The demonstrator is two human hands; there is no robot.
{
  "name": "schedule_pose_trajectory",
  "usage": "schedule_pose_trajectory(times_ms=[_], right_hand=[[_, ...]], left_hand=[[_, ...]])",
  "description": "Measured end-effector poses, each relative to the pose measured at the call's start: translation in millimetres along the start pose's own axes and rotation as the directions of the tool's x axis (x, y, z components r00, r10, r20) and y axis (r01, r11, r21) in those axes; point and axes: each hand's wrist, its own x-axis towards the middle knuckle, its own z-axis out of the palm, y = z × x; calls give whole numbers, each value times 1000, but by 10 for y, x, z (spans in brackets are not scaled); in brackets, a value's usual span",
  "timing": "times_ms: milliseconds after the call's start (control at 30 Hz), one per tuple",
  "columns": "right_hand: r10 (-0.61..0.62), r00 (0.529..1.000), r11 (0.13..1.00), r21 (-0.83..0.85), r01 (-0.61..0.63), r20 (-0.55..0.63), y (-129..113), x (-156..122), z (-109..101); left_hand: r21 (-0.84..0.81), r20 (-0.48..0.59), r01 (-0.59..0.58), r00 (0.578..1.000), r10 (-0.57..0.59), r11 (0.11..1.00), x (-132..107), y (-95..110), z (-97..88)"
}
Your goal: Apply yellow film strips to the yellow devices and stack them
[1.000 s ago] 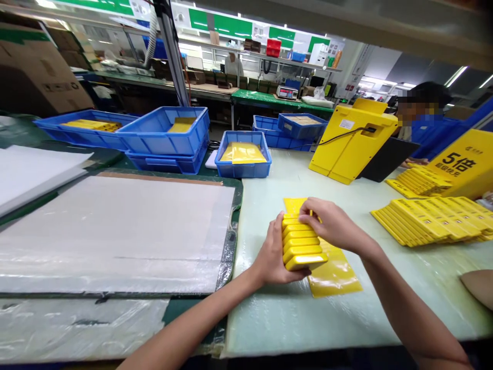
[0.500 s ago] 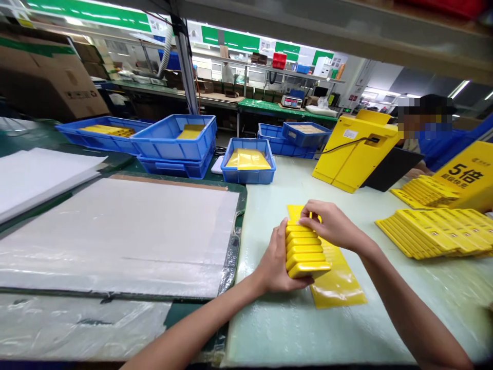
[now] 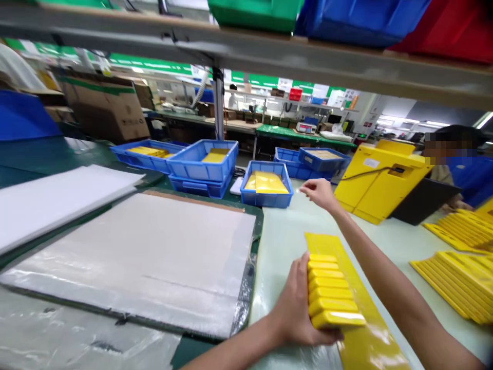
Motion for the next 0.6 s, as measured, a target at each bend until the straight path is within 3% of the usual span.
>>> schedule_pose_trajectory(times_ms=[133,233,333,467,600], right_hand=[[-15,1000,1000,12,15,1,-247,862,540],[5,997,1000,11,-6,78,-258,1126,689],[-7,990,1000,14,5,142,-150,1091,654],[-86,950,996,45,76,301,-37,805,633],[-87,932,996,59,71,352,-195,625,810]], left_hand=[[-18,15,-19,1000,19,1000,-16,-328,129],[-42,29,-26,999,27,999,-8,-523,214],[-55,28,-23,999,24,998,-20,-573,244],[-66,44,22,999,-20,998,-59,-500,186],[-42,38,56,998,-54,998,-79,-380,71]])
